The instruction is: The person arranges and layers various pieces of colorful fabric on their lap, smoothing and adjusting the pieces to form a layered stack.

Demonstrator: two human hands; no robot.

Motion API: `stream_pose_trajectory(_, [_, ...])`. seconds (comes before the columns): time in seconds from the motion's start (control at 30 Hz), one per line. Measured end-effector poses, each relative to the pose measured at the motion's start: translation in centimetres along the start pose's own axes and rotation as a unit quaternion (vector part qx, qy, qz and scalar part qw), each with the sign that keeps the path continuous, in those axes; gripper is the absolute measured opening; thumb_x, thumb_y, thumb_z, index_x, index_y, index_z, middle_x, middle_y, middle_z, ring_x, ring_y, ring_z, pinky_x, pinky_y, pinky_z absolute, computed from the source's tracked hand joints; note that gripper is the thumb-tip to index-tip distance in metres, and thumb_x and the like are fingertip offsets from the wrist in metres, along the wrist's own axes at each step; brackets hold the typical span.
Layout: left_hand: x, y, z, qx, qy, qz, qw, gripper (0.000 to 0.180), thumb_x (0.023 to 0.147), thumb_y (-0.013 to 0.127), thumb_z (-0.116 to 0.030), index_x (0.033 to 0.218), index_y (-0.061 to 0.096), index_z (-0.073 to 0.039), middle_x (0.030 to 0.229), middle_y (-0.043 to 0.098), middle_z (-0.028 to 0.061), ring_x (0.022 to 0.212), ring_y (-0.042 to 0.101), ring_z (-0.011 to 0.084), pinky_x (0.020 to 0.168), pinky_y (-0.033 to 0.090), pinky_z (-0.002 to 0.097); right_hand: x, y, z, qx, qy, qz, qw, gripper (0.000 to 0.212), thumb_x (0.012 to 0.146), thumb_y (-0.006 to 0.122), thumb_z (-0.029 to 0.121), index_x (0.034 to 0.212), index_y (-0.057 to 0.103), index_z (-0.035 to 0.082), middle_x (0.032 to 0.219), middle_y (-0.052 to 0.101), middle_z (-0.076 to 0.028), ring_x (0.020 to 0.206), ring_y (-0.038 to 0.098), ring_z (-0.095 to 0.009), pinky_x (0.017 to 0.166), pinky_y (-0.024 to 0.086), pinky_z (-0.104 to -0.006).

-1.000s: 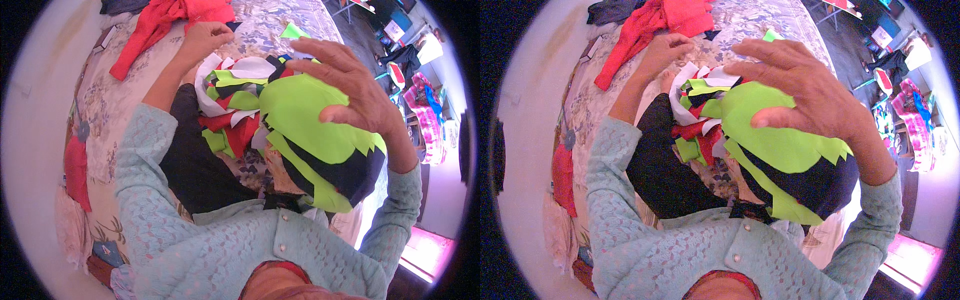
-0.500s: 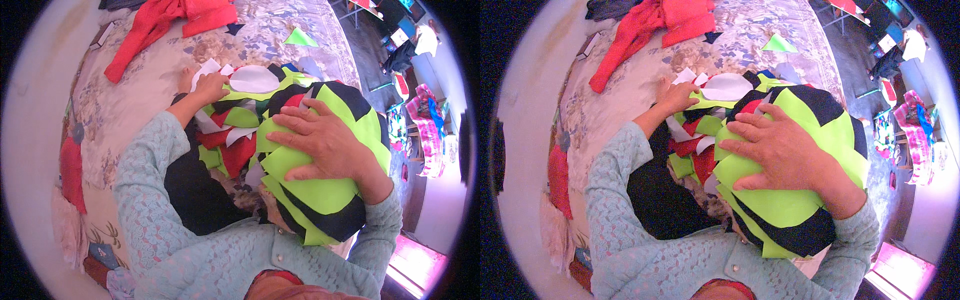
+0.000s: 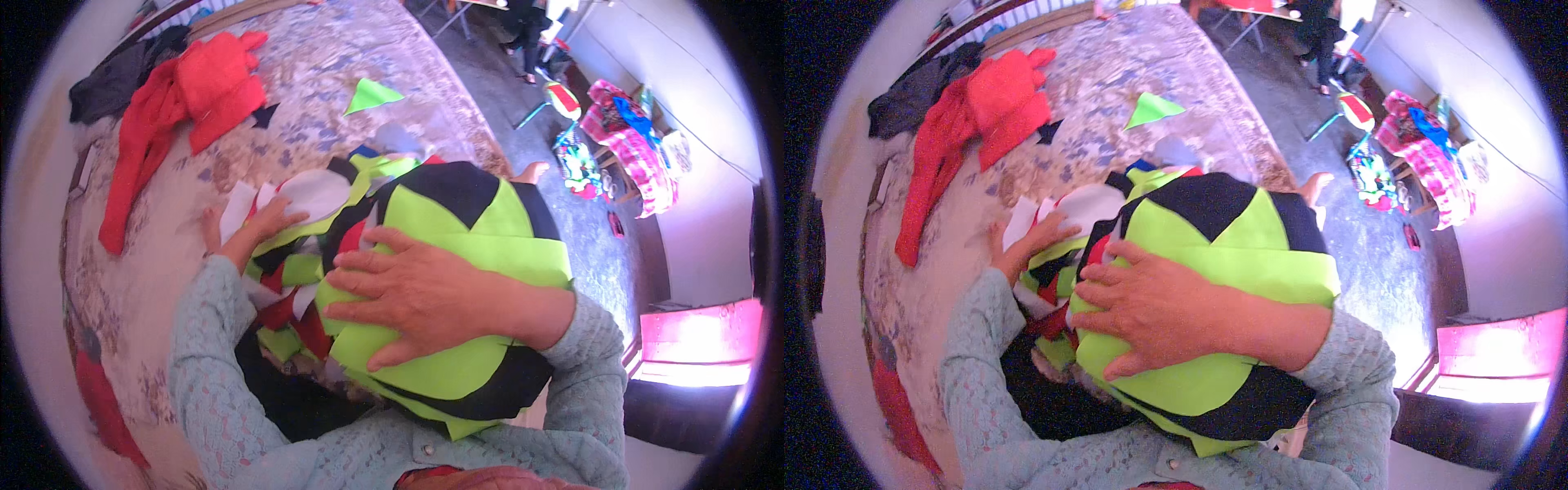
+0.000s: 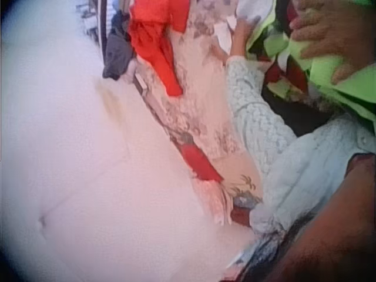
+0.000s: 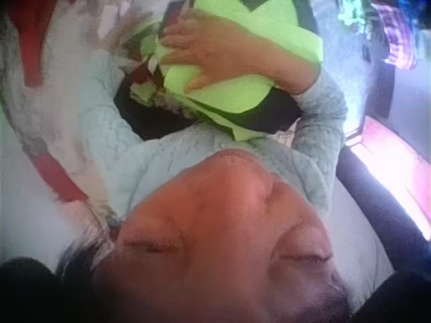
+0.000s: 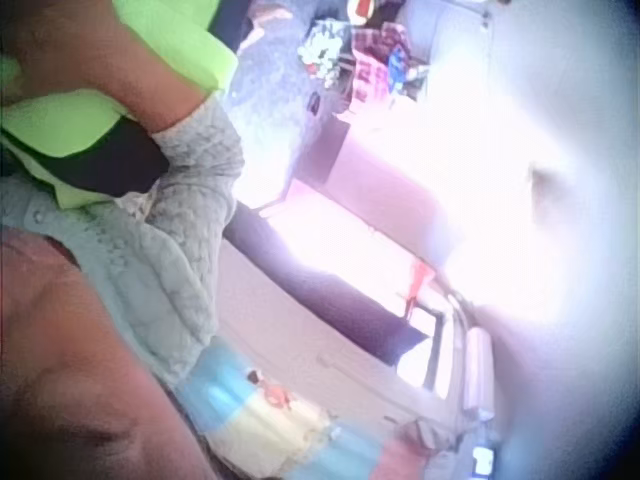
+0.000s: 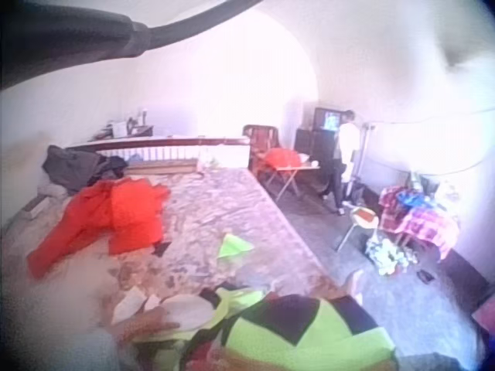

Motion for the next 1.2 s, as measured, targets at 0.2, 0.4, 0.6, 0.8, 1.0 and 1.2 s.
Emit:
stream_pose_trajectory(0.2, [2.2,3.6,2.9,0.042,0.020,-0.040,0.998,0.105,0.071,0.065,-0.063,0.138,0.027,0.009,0.141,0.030,0.0310,0.132,0.033,0.0377,0.108,0.030,0.0405,-0.5,-0.2,0.1,0.015,-0.003,-0.018,1.000,0.059,0.080,0.059,0.051,0.123,0.056,0.010,0.129,0.051,-0.014,0.124,0.044,-0.028,0.107,0.026,-0.0478])
stream_pose_trajectory(0.4, [-1.2,0.5,-2.7,0.013,-0.121,0.011,0.992,0.068,0.073,0.069,-0.041,0.130,0.048,-0.009,0.120,0.057,0.0253,0.112,0.056,0.0369,0.095,0.043,0.0431,-0.8,0.1,0.1,0.007,0.004,-0.021,1.000,0.060,0.080,0.059,0.052,0.123,0.056,0.010,0.129,0.051,-0.014,0.123,0.046,-0.028,0.108,0.026,-0.0475])
stream_pose_trajectory(0.6, [-1.7,-2.7,-4.4,0.103,-0.074,-0.025,0.992,0.053,0.075,0.066,-0.047,0.113,0.063,-0.009,0.104,0.066,0.0178,0.098,0.063,0.0332,0.085,0.048,0.0443,-0.9,0.2,0.0,-0.023,-0.007,-0.072,0.997,0.061,0.079,0.057,0.055,0.119,0.059,0.010,0.120,0.056,-0.013,0.119,0.048,-0.028,0.105,0.028,-0.0467])
stream_pose_trajectory(0.8, [-8.6,-11.5,-10.6,0.024,0.156,-0.243,0.957,0.055,0.080,0.066,-0.043,0.118,0.058,-0.005,0.105,0.064,0.0167,0.101,0.060,0.0297,0.091,0.042,0.0398,-0.3,0.4,-0.2,-0.025,-0.008,-0.038,0.999,0.060,0.079,0.059,0.054,0.122,0.058,0.011,0.125,0.054,-0.013,0.121,0.048,-0.028,0.106,0.028,-0.0467])
stream_pose_trajectory(1.0, [-16.5,-15.1,-16.0,-0.160,0.053,-0.132,0.977,0.056,0.080,0.068,-0.039,0.121,0.057,-0.002,0.108,0.063,0.0147,0.094,0.060,0.0205,0.084,0.046,0.0341,-0.5,0.0,0.3,-0.069,-0.004,-0.068,0.995,0.057,0.076,0.062,0.053,0.116,0.061,0.012,0.116,0.058,-0.011,0.118,0.050,-0.028,0.104,0.033,-0.0457])
stream_pose_trajectory(1.2, [-18.7,-9.9,-10.5,0.049,0.009,0.009,0.999,0.061,0.073,0.073,-0.047,0.121,0.059,-0.012,0.099,0.062,0.0139,0.094,0.055,0.0267,0.091,0.033,0.0402,0.2,0.1,0.5,-0.071,-0.013,-0.044,0.996,0.055,0.077,0.063,0.049,0.117,0.060,0.011,0.122,0.057,-0.011,0.118,0.050,-0.029,0.103,0.033,-0.0462])
Point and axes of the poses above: each hand's wrist, its own x-axis towards the middle knuckle, its own y-axis out of the palm, z = x × y, the point moved 6 cm from there along x, towards the middle knuckle
